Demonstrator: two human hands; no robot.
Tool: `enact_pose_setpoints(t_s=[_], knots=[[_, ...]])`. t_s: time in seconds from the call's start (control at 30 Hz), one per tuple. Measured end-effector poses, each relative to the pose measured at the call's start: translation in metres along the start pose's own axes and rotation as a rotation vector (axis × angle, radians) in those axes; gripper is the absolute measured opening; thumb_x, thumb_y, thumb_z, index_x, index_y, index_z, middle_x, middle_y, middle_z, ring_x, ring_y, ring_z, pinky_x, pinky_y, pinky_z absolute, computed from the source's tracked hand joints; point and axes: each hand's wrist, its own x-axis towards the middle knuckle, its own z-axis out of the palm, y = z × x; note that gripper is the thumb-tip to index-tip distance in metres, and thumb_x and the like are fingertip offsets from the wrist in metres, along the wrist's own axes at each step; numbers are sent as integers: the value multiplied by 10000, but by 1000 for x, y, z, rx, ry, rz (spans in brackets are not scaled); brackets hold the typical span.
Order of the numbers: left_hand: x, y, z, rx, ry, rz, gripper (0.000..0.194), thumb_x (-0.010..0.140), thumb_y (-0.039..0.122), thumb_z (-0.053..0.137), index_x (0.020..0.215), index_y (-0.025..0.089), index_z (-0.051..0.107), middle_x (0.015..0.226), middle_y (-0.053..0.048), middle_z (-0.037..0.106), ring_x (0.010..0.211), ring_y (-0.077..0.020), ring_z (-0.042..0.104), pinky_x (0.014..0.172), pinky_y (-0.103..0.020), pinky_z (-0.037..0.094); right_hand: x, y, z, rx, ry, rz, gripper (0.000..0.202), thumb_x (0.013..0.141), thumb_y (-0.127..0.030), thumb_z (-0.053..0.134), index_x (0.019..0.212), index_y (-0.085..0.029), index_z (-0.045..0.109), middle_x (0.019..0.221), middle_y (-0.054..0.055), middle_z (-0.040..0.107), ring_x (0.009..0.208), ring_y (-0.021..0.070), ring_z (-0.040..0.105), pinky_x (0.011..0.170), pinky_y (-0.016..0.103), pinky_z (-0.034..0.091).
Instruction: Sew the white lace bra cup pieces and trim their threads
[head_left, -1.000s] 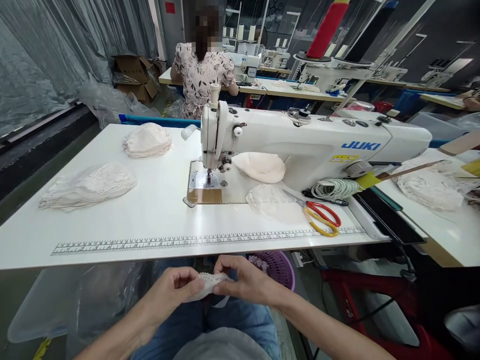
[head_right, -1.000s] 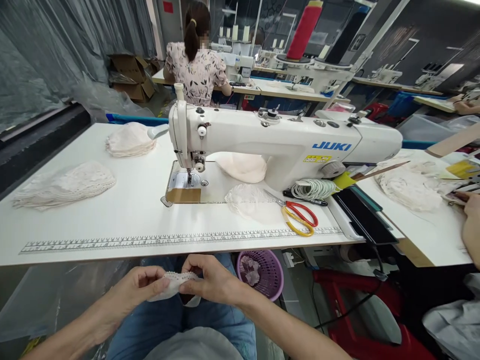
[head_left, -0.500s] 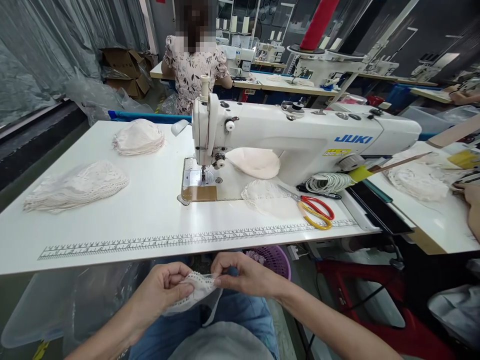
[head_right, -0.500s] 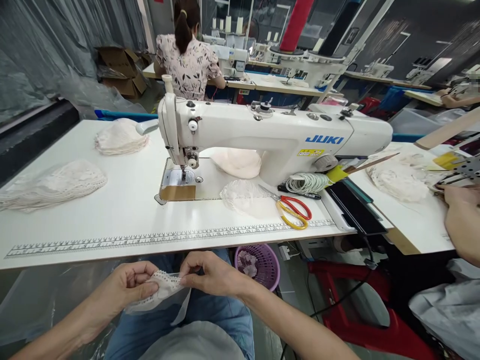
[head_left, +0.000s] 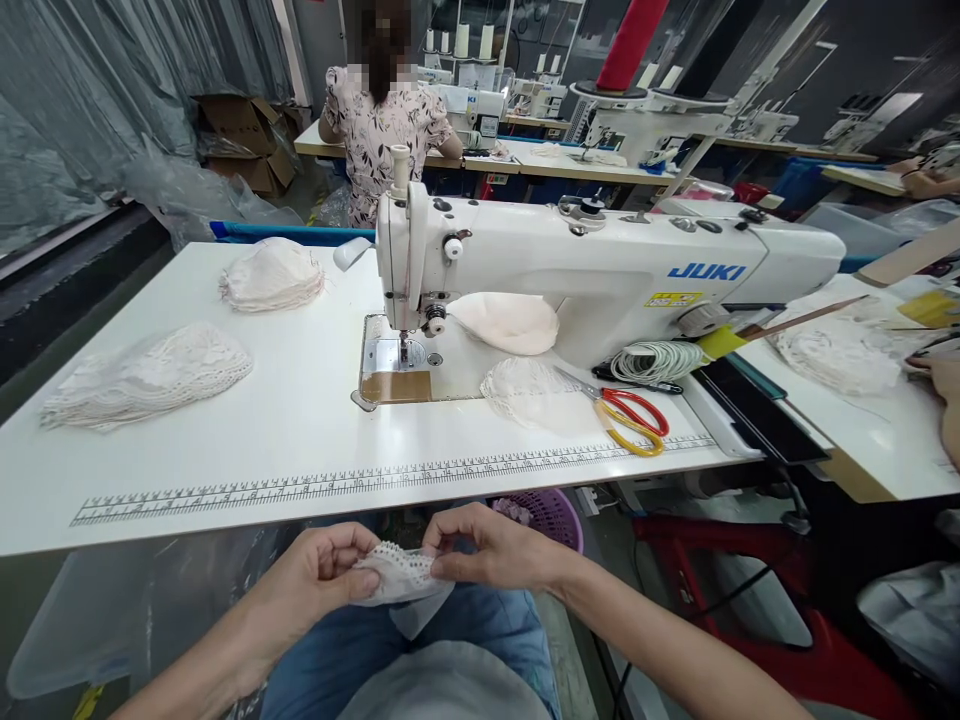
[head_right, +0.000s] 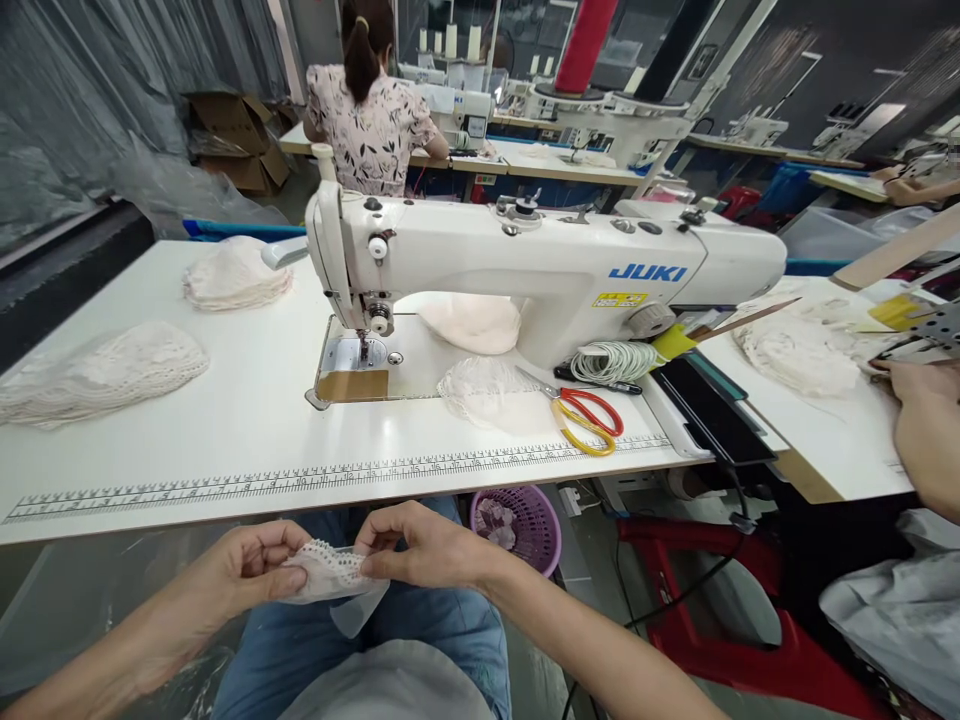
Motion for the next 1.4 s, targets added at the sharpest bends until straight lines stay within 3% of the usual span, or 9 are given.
enact_pose_setpoints(t_s=[0.3, 0.43, 0.53, 0.73, 0.87, 1.0, 1.4], knots=[[2, -3, 2, 40, 18, 13, 387, 630, 511, 736, 750, 154, 649, 696, -24, 655, 675, -159, 563, 645, -230, 411, 0, 4, -2, 63, -25, 44, 92, 748, -138, 571, 800, -113, 642, 696, -3, 561, 628, 84, 474, 589, 189, 384], [1, 0, 3, 15, -25, 6, 394, 637, 518, 732, 749, 152, 637, 700, -28, 668, 661, -150, 566, 651, -227, 410, -1, -2, -2, 21, -58, 7, 205, 699, -51, 510, 841, -116, 642, 776, 15, 598, 703, 102, 518, 642, 203, 416], [0, 2, 3, -1, -37, -18, 420, 621, 523, 744, 768, 146, 633, 682, -31, 664, 609, -140, 550, 596, -219, 381, 1, -1, 1, -20, -100, -52, 235, 707, -78, 542, 918, -121, 634, 816, 22, 603, 713, 109, 512, 640, 206, 417], [-2, 1, 0, -46, 22, 1, 406, 592, 486, 776, 746, 143, 624, 658, -31, 675, 583, -135, 541, 597, -226, 360, 2, 7, 2, -101, -69, -36, 166, 724, -45, 512, 817, -125, 625, 745, 5, 581, 697, 107, 526, 646, 205, 423], [-3, 5, 2, -24, 2, 6, 382, 606, 458, 774, 757, 141, 625, 655, -28, 673, 593, -130, 539, 616, -231, 369, 2, 2, 1, -20, -151, -36, 170, 753, -218, 643, 897, -135, 608, 763, -1, 555, 703, 105, 503, 650, 204, 413], [-3, 11, 4, -9, 1, 9, 351, 626, 432, 766, 765, 143, 622, 627, -8, 650, 586, -119, 520, 610, -229, 369, 6, 3, 6, 50, -145, -40, 293, 832, -410, 574, 801, -120, 596, 664, -18, 476, 614, 85, 417, 555, 195, 346], [-3, 8, 0, 29, 44, 31, 428, 716, 546, 652, 867, 146, 670, 772, -44, 682, 728, -166, 579, 691, -235, 416, 5, 3, 6, 89, 8, 35, 349, 670, -444, 729, 720, -108, 651, 617, -21, 505, 587, 85, 426, 553, 202, 346]])
